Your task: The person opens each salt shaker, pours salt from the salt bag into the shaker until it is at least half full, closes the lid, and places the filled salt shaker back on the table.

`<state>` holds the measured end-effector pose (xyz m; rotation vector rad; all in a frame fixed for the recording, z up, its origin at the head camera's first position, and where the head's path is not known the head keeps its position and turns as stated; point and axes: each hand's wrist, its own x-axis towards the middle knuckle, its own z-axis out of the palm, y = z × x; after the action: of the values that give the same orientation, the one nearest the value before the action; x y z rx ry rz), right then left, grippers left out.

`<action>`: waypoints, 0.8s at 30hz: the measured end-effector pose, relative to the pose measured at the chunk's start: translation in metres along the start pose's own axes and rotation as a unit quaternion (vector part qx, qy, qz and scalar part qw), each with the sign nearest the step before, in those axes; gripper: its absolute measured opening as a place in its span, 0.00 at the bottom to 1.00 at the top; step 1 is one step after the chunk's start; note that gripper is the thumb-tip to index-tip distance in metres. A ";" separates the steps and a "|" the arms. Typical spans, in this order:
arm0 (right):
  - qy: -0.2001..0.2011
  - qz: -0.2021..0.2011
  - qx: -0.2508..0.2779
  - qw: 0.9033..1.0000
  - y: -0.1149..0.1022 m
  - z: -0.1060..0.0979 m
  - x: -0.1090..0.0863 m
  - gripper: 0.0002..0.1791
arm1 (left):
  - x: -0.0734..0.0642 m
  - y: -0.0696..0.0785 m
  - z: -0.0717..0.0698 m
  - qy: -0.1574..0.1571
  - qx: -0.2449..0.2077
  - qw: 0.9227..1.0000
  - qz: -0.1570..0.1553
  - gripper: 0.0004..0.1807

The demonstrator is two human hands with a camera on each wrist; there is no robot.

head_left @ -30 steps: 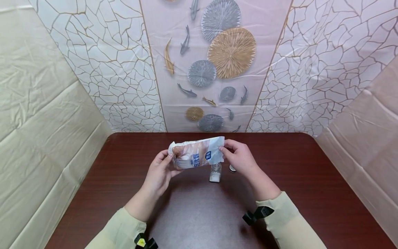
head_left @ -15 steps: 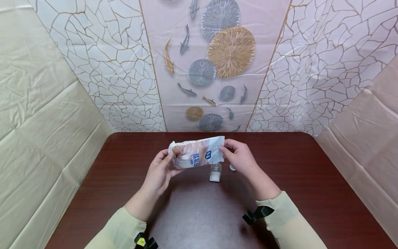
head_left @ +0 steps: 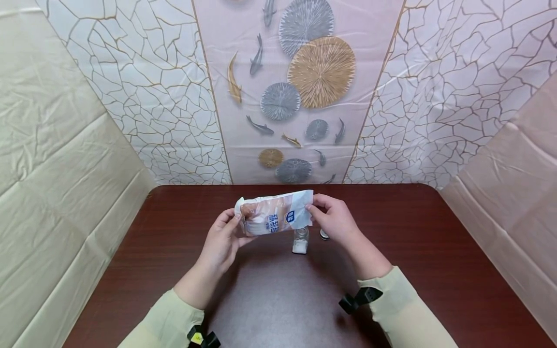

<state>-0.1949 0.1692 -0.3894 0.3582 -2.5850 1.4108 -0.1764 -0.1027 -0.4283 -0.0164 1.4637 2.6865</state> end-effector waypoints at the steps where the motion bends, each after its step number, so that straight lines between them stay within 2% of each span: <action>1: 0.000 0.000 0.000 1.000 0.000 0.000 0.000 0.07 | 0.000 0.000 0.000 0.001 -0.001 1.000 0.000 0.10; 24: 0.008 -0.002 -0.001 1.000 0.002 0.002 0.001 0.07 | 0.000 0.001 0.000 0.005 0.003 1.000 -0.002 0.10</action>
<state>-0.1968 0.1687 -0.3912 0.3495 -2.5721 1.4042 -0.1769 -0.1038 -0.4273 -0.0323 1.4733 2.6814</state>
